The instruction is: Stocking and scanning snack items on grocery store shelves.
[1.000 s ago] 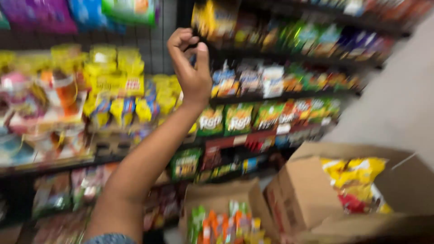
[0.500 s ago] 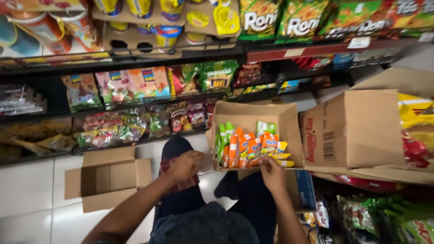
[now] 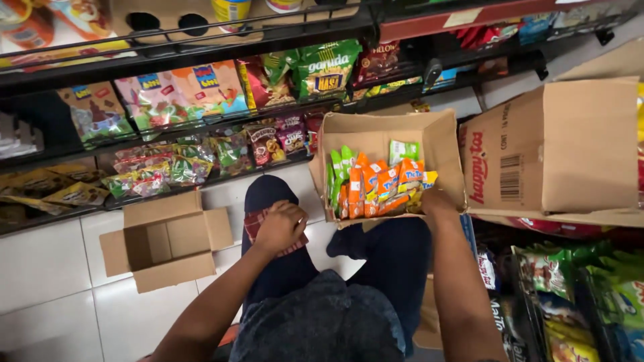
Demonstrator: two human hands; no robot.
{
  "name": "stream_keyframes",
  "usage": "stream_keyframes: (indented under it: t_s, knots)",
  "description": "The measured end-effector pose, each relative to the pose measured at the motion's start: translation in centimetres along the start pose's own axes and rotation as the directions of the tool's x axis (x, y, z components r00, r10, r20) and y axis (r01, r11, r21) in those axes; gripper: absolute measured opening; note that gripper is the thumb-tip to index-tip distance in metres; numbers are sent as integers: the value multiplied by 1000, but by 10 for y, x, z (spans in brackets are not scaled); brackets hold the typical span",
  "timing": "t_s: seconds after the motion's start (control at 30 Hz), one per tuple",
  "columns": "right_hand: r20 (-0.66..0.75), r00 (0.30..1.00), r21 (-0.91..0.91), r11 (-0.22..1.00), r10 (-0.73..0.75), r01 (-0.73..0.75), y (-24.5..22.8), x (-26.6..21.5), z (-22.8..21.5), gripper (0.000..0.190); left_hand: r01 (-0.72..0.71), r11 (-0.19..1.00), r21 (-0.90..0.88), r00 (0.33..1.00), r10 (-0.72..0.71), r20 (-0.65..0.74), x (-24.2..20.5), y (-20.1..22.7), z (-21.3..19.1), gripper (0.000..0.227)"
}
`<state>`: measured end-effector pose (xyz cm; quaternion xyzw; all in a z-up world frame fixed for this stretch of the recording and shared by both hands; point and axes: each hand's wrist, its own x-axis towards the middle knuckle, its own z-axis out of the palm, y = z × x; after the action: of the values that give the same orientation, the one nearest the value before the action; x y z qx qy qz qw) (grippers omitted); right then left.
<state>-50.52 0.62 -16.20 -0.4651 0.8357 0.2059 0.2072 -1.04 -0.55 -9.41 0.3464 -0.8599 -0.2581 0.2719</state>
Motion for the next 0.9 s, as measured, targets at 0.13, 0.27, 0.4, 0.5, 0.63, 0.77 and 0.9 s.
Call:
stream_keyframes:
  t_s: [0.13,0.27,0.4,0.5,0.63,0.77,0.9]
  knots:
    - [25,998,-51,997,-60,61,24,11,18,35,11,1000,4,1000,-11,17,2,3,2,10]
    - [-137,978,-61,987,-158,151,30,-1,9,34,12,999,53,1000,-13,20,3,2,3,11]
    - [-332,931,-113,986,-152,121,-25,-118,-91,28,48,999,-24,999,-48,4,0,1,1,10]
    - [-516,821,-13,960,-245,278,-43,-181,-116,28,28,988,-149,995,-42,-91,-4,-5,4,13]
    - [-549,736,180,805,-395,566,-90,-255,-121,24,455,807,-377,868,-497,-16,-4,-11,17,26]
    - [-573,487,373,319,-659,871,-132,-277,-85,25,594,145,-791,761,-421,494,-6,-5,9,48]
    - [-585,377,444,106,-719,890,-168,-272,-49,31,769,-131,-626,632,2,775,-37,-24,6,57]
